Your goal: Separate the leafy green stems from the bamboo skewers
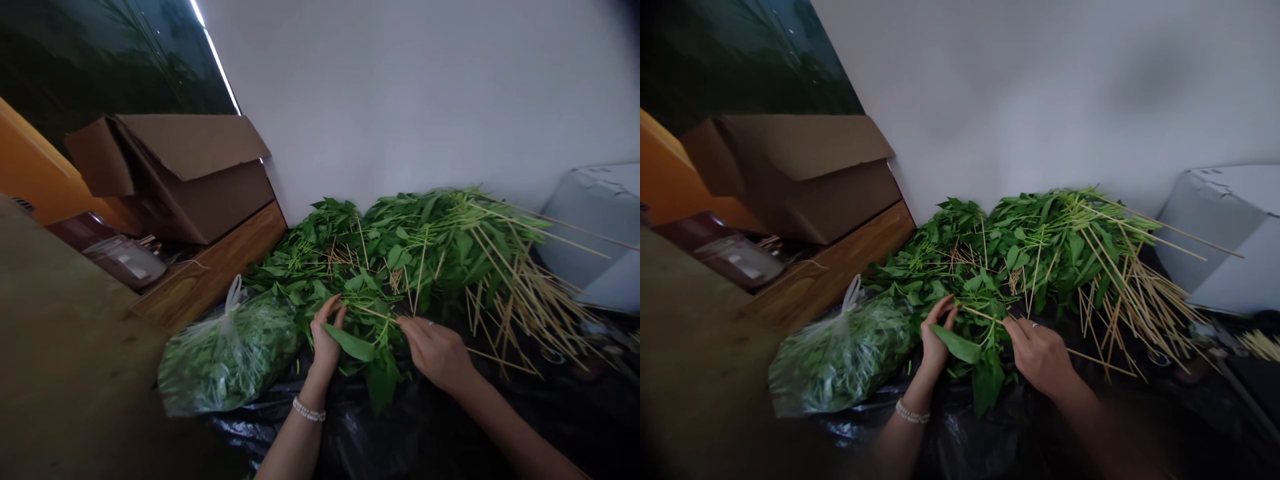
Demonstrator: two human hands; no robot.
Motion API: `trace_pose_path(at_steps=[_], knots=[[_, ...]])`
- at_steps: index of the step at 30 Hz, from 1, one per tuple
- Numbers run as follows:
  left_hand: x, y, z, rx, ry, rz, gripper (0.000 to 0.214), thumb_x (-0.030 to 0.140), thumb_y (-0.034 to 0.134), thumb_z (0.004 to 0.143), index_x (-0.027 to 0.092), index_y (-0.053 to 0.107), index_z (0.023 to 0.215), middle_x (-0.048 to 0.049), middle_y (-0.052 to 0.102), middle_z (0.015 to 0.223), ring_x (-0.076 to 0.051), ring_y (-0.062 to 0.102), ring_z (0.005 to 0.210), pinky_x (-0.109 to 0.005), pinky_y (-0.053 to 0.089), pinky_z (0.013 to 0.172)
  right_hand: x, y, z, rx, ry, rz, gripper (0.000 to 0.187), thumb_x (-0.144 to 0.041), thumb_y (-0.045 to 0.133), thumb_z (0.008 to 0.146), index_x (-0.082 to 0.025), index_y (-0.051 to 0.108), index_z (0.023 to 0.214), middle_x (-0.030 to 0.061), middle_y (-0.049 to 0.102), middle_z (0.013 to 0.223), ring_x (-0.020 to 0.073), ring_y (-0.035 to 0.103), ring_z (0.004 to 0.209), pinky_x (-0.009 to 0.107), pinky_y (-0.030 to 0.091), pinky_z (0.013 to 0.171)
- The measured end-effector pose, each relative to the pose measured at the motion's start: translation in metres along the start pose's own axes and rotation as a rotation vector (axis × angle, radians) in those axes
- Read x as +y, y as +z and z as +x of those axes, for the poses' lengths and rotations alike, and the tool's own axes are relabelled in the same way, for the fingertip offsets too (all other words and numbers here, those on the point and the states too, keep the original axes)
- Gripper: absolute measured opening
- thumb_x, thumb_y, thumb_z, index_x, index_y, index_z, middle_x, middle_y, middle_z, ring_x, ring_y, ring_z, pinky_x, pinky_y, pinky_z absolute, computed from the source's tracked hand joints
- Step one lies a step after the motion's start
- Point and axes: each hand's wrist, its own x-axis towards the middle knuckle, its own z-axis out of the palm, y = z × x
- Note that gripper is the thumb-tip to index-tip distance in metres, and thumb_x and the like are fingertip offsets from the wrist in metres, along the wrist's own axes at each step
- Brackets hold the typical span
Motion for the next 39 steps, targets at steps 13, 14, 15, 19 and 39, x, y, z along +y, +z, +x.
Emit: trace_pose_path(at_steps=[13,14,15,19,39], knots=[[0.005,0.0,0.0056,-0.08,-0.203,-0.243,0.029,0.034,0.071,0.074,0.016,0.074,0.095,-0.0077,0.075,0.089,-0.022,0.068,0.083,-0.034,0.051,0.083,-0.0036,0.0048,-0.0029,-0.067,-0.011,-0.043,0.034,-0.006,0.043,0.086,-0.014,0.064,0.111,0.001,0.062,0.07,0.0099,0.054,0.056,0.025,0.038,0.06],[0.0049,0.0002,0.0057,-0.09,-0.216,-0.255,0.03,0.034,0.071,0.073,0.015,0.075,0.096,-0.008,0.075,0.09,-0.023,0.068,0.085,-0.034,0.051,0.084,-0.0036,0.0051,-0.0032,-0.069,-0.014,-0.043,0.034,-0.006,0.043,0.086,-0.014,0.064,0.111,0.0011,0.062,0.071,0.0099,0.055,0.056,0.025,0.039,0.06],[0.0048,0.0003,0.0056,-0.101,-0.223,-0.262,0.03,0.034,0.071,0.073,0.015,0.075,0.096,-0.0083,0.075,0.092,-0.023,0.068,0.087,-0.035,0.05,0.086,-0.0036,0.0054,-0.0035,-0.074,-0.017,-0.043,0.034,-0.006,0.043,0.086,-0.014,0.063,0.112,0.0013,0.063,0.072,0.0099,0.055,0.057,0.025,0.039,0.06],[0.0053,0.0002,0.0045,-0.14,-0.208,-0.252,0.026,0.034,0.068,0.077,0.016,0.075,0.094,-0.008,0.075,0.094,-0.024,0.067,0.091,-0.036,0.049,0.089,-0.0038,0.0063,-0.0044,-0.086,-0.009,-0.043,0.034,-0.006,0.044,0.087,-0.015,0.062,0.114,0.0017,0.064,0.074,0.0104,0.057,0.06,0.025,0.04,0.061],[0.0027,0.0022,0.0034,-0.135,-0.241,-0.284,0.026,0.034,0.072,0.073,0.016,0.076,0.09,-0.0085,0.075,0.088,-0.023,0.068,0.085,-0.035,0.05,0.085,-0.0035,0.0065,-0.0049,-0.106,-0.005,-0.061,0.036,-0.005,0.044,0.084,-0.015,0.062,0.113,0.0015,0.064,0.075,0.011,0.057,0.059,0.025,0.04,0.059]])
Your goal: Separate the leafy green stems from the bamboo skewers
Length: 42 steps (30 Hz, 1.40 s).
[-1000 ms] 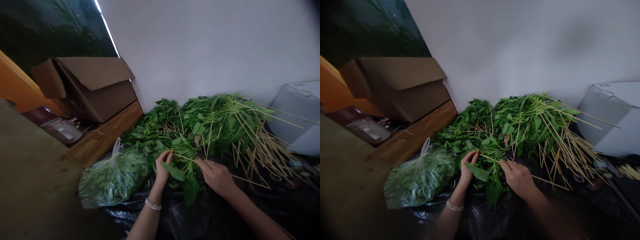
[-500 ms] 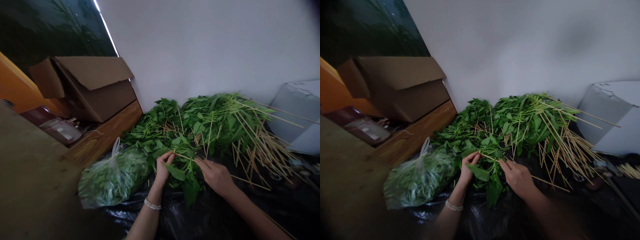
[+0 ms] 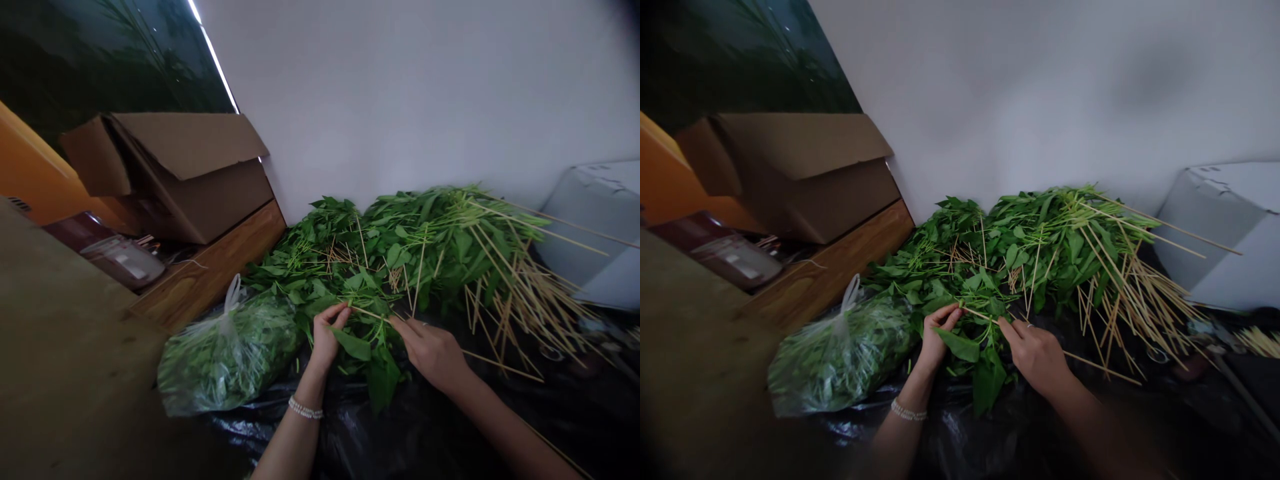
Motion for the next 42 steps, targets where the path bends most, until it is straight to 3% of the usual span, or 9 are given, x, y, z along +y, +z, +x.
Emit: trace_pose_path(at_steps=[8,19,34,42], knots=[[-0.001,0.0,0.001,0.047,-0.041,-0.041,0.027,0.033,0.078,0.065,0.015,0.077,0.085,-0.0082,0.075,0.085,-0.021,0.067,0.079,-0.032,0.051,0.078,0.0,-0.001,0.001,-0.009,-0.002,0.003,0.038,-0.004,0.045,0.083,-0.016,0.063,0.113,0.0011,0.064,0.074,0.0106,0.057,0.06,0.025,0.039,0.06],[0.002,0.0,-0.001,-0.029,-0.081,-0.062,0.026,0.034,0.079,0.063,0.016,0.077,0.082,-0.0066,0.075,0.084,-0.021,0.067,0.08,-0.032,0.05,0.081,-0.001,0.002,-0.003,-0.039,0.009,0.018,0.037,-0.004,0.047,0.082,-0.015,0.063,0.114,0.0007,0.064,0.076,0.0116,0.057,0.06,0.026,0.038,0.062],[-0.001,0.002,-0.003,-0.104,-0.178,-0.14,0.027,0.036,0.081,0.062,0.013,0.075,0.075,-0.0044,0.072,0.072,-0.014,0.06,0.063,-0.024,0.045,0.062,-0.004,0.007,-0.004,-0.009,0.007,-0.005,0.036,-0.004,0.045,0.083,-0.016,0.063,0.112,0.001,0.063,0.075,0.0116,0.055,0.059,0.027,0.037,0.06],[0.0,0.002,-0.005,-0.127,-0.207,-0.148,0.029,0.036,0.082,0.06,0.012,0.075,0.075,-0.0064,0.072,0.073,-0.015,0.06,0.063,-0.024,0.046,0.06,-0.006,0.009,-0.005,-0.005,0.005,0.03,0.034,-0.004,0.044,0.085,-0.014,0.062,0.112,0.0016,0.062,0.074,0.0118,0.056,0.061,0.026,0.037,0.061]])
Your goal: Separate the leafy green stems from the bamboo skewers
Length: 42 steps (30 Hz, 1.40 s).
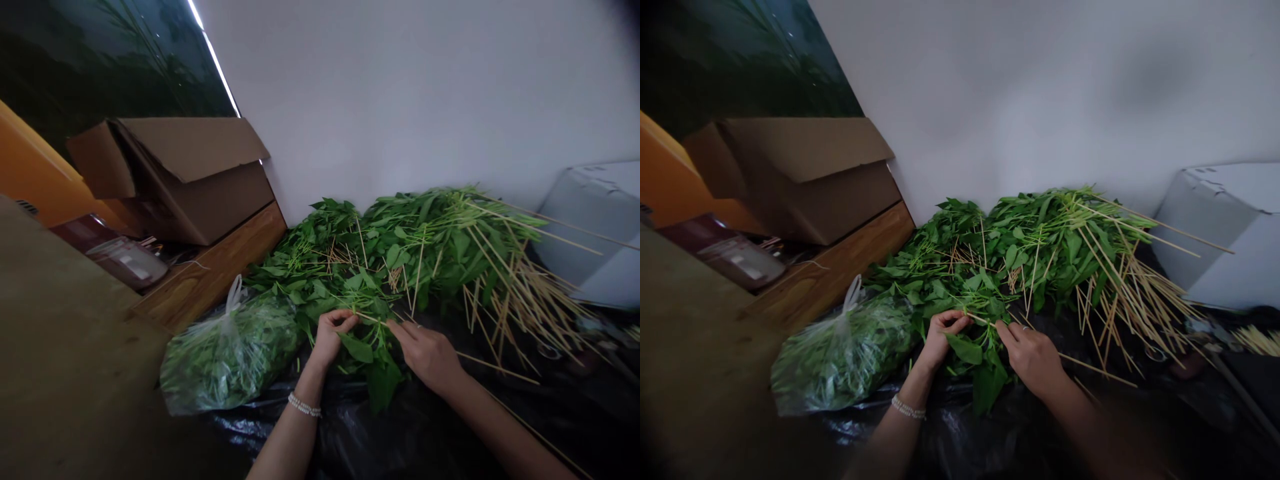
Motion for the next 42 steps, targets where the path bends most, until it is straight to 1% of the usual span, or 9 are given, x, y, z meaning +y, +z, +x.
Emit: trace_pose_path(at_steps=[7,11,13,17,23,28,33,39,42], knots=[[-0.002,-0.001,0.001,-0.031,0.03,0.032,0.026,0.036,0.08,0.064,0.013,0.075,0.075,-0.0055,0.072,0.075,-0.015,0.062,0.066,-0.025,0.046,0.065,0.0,0.001,-0.001,-0.005,0.001,0.014,0.033,-0.004,0.044,0.086,-0.014,0.062,0.112,0.0016,0.062,0.074,0.0121,0.057,0.062,0.026,0.039,0.062],[0.001,0.0,0.001,-0.05,0.085,-0.013,0.029,0.035,0.077,0.069,0.015,0.075,0.089,-0.0067,0.074,0.088,-0.018,0.065,0.079,-0.028,0.048,0.077,-0.001,0.001,0.001,-0.001,0.001,0.027,0.033,-0.005,0.044,0.087,-0.014,0.062,0.114,0.002,0.062,0.075,0.0118,0.058,0.063,0.025,0.04,0.063],[0.001,0.0,0.001,-0.044,0.077,-0.082,0.028,0.034,0.077,0.069,0.015,0.074,0.09,-0.0066,0.074,0.09,-0.018,0.066,0.081,-0.028,0.048,0.08,-0.001,0.0,0.001,-0.003,0.0,0.033,0.033,-0.006,0.044,0.087,-0.014,0.062,0.113,0.0023,0.063,0.075,0.0116,0.058,0.064,0.025,0.041,0.063],[-0.001,-0.003,0.003,-0.032,0.018,-0.173,0.021,0.031,0.081,0.064,0.015,0.073,0.076,-0.0045,0.074,0.082,-0.015,0.064,0.073,-0.026,0.048,0.075,-0.003,-0.001,0.002,-0.003,0.0,0.038,0.034,-0.006,0.044,0.087,-0.013,0.062,0.114,0.0031,0.063,0.076,0.0116,0.059,0.065,0.024,0.042,0.063],[0.0,-0.005,0.003,-0.013,-0.023,-0.16,0.03,0.034,0.085,0.056,0.014,0.071,0.073,-0.003,0.072,0.074,-0.013,0.061,0.065,-0.025,0.047,0.068,-0.005,0.0,0.0,-0.017,0.013,0.041,0.034,-0.005,0.044,0.086,-0.014,0.063,0.114,0.0028,0.064,0.077,0.0112,0.059,0.065,0.024,0.043,0.064],[0.003,0.0,0.0,-0.096,-0.009,-0.064,0.03,0.035,0.085,0.056,0.013,0.071,0.07,-0.0031,0.07,0.069,-0.013,0.06,0.062,-0.026,0.047,0.067,-0.006,0.001,0.0,-0.043,-0.008,0.017,0.034,-0.006,0.047,0.085,-0.015,0.063,0.114,0.0013,0.063,0.075,0.011,0.057,0.06,0.026,0.04,0.059],[0.001,0.003,0.0,-0.139,0.028,-0.082,0.03,0.034,0.084,0.058,0.013,0.07,0.073,-0.0034,0.071,0.074,-0.013,0.062,0.065,-0.026,0.048,0.069,-0.005,0.001,0.001,-0.033,-0.023,0.005,0.034,-0.005,0.046,0.085,-0.014,0.062,0.113,0.002,0.062,0.075,0.0124,0.058,0.063,0.026,0.04,0.061],[0.0,0.001,0.0,-0.154,-0.028,-0.097,0.031,0.035,0.085,0.056,0.013,0.069,0.07,-0.0039,0.071,0.071,-0.013,0.062,0.062,-0.025,0.047,0.066,-0.009,0.002,0.0,-0.041,-0.023,0.052,0.037,-0.003,0.043,0.084,-0.014,0.06,0.115,0.0023,0.063,0.076,0.0107,0.056,0.061,0.024,0.04,0.06],[-0.002,0.003,-0.001,-0.185,-0.034,-0.037,0.032,0.033,0.087,0.053,0.013,0.07,0.071,-0.004,0.071,0.071,-0.014,0.062,0.063,-0.026,0.048,0.065,-0.012,0.003,0.0,-0.057,-0.031,0.053,0.036,-0.004,0.044,0.084,-0.015,0.06,0.114,0.0015,0.062,0.075,0.0114,0.056,0.061,0.025,0.039,0.059]])
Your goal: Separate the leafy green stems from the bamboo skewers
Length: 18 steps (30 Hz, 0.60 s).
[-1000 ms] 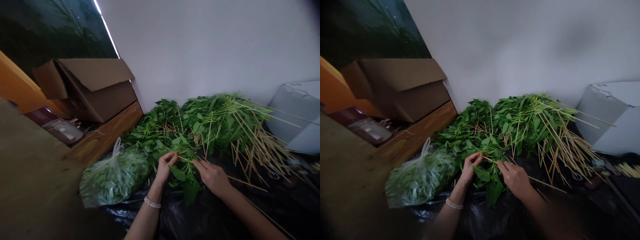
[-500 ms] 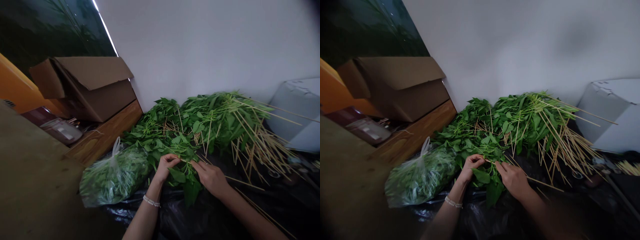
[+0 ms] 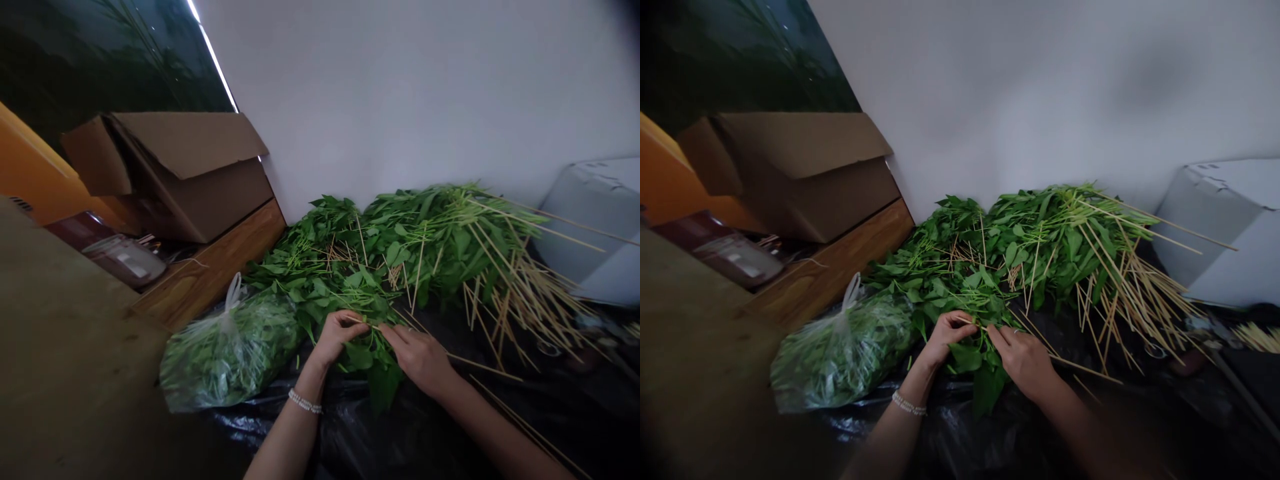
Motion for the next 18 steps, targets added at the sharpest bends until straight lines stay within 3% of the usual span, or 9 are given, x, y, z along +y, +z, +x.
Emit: trace_pose_path(at_steps=[3,6,10,14,18], knots=[[-0.001,0.002,0.0,0.001,0.042,0.075,0.032,0.034,0.085,0.054,0.014,0.071,0.074,-0.0043,0.071,0.072,-0.015,0.062,0.064,-0.027,0.049,0.068,0.0,0.0,0.0,0.009,-0.001,-0.005,0.035,-0.004,0.044,0.084,-0.015,0.061,0.113,0.0014,0.062,0.075,0.0116,0.055,0.06,0.026,0.038,0.058],[0.003,0.002,-0.002,0.045,0.173,0.23,0.03,0.042,0.075,0.067,0.015,0.073,0.079,-0.0069,0.072,0.079,-0.02,0.063,0.074,-0.031,0.049,0.074,0.003,-0.001,0.001,0.041,0.01,-0.04,0.035,-0.003,0.043,0.085,-0.015,0.061,0.112,0.0026,0.063,0.076,0.012,0.055,0.061,0.027,0.038,0.06],[0.01,-0.004,-0.005,0.265,0.408,0.48,0.033,0.043,0.053,0.087,0.018,0.074,0.09,-0.009,0.071,0.092,-0.024,0.061,0.094,-0.035,0.044,0.088,0.014,-0.009,0.006,0.141,0.077,-0.067,0.03,-0.004,0.04,0.087,-0.013,0.062,0.104,0.0047,0.065,0.078,0.0135,0.059,0.068,0.026,0.04,0.067],[0.008,-0.01,-0.005,0.466,0.44,0.526,0.031,0.038,0.047,0.091,0.02,0.07,0.103,-0.0088,0.068,0.104,-0.023,0.057,0.103,-0.036,0.041,0.094,0.027,-0.022,0.009,0.298,0.179,-0.087,0.02,-0.008,0.043,0.089,-0.014,0.06,0.098,0.0048,0.066,0.078,0.0142,0.06,0.069,0.026,0.042,0.069],[0.006,-0.008,-0.005,0.47,0.488,0.57,0.029,0.033,0.046,0.093,0.022,0.064,0.111,-0.0079,0.068,0.106,-0.022,0.057,0.104,-0.036,0.04,0.094,0.035,-0.027,0.007,0.4,0.246,-0.058,0.018,-0.011,0.044,0.089,-0.015,0.057,0.1,0.0072,0.067,0.084,0.0161,0.063,0.076,0.026,0.044,0.072]])
